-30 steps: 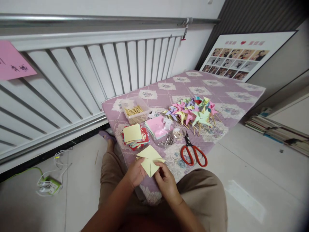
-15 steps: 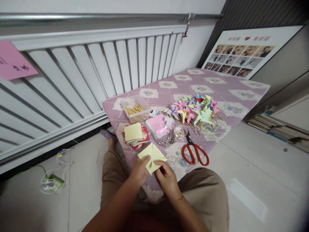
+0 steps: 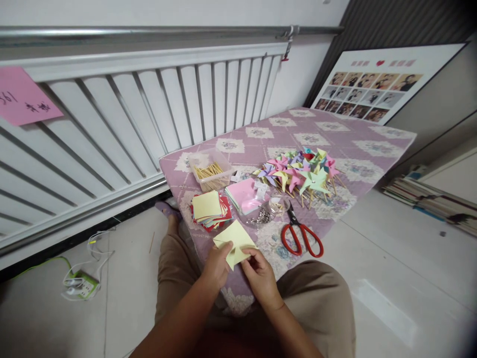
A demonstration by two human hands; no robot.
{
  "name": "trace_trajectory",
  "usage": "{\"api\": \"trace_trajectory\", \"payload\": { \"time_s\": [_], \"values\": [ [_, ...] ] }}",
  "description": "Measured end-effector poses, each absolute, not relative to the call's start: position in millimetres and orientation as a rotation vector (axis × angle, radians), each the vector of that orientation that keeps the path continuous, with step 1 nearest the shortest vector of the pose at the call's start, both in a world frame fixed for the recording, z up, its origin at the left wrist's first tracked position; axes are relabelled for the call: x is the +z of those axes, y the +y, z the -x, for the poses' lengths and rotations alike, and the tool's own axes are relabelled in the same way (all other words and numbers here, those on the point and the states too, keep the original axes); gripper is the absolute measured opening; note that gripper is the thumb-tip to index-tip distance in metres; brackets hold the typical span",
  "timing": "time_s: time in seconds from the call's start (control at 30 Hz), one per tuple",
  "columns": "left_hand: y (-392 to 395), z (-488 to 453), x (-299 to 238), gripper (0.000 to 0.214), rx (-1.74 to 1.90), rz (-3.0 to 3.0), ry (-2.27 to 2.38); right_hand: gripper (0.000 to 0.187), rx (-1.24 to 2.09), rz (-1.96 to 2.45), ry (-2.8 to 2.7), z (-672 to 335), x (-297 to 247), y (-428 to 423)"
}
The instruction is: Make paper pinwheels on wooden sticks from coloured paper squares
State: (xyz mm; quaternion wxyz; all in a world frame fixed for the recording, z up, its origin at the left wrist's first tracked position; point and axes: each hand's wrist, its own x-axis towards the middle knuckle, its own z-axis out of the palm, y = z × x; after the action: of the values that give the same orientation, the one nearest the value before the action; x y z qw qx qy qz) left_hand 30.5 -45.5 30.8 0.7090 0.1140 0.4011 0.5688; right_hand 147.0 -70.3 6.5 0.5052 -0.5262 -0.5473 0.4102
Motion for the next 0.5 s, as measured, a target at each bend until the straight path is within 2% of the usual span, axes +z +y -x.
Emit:
{"api": "trace_trajectory", "payload": {
  "time_s": [0.5],
  "values": [
    [-46.8,-32.6,32.3,0.034,1.251,-0.271,0.896,0.019,1.071,1.168,-1.262,-147.5,5.4,-71.3]
  ]
}}
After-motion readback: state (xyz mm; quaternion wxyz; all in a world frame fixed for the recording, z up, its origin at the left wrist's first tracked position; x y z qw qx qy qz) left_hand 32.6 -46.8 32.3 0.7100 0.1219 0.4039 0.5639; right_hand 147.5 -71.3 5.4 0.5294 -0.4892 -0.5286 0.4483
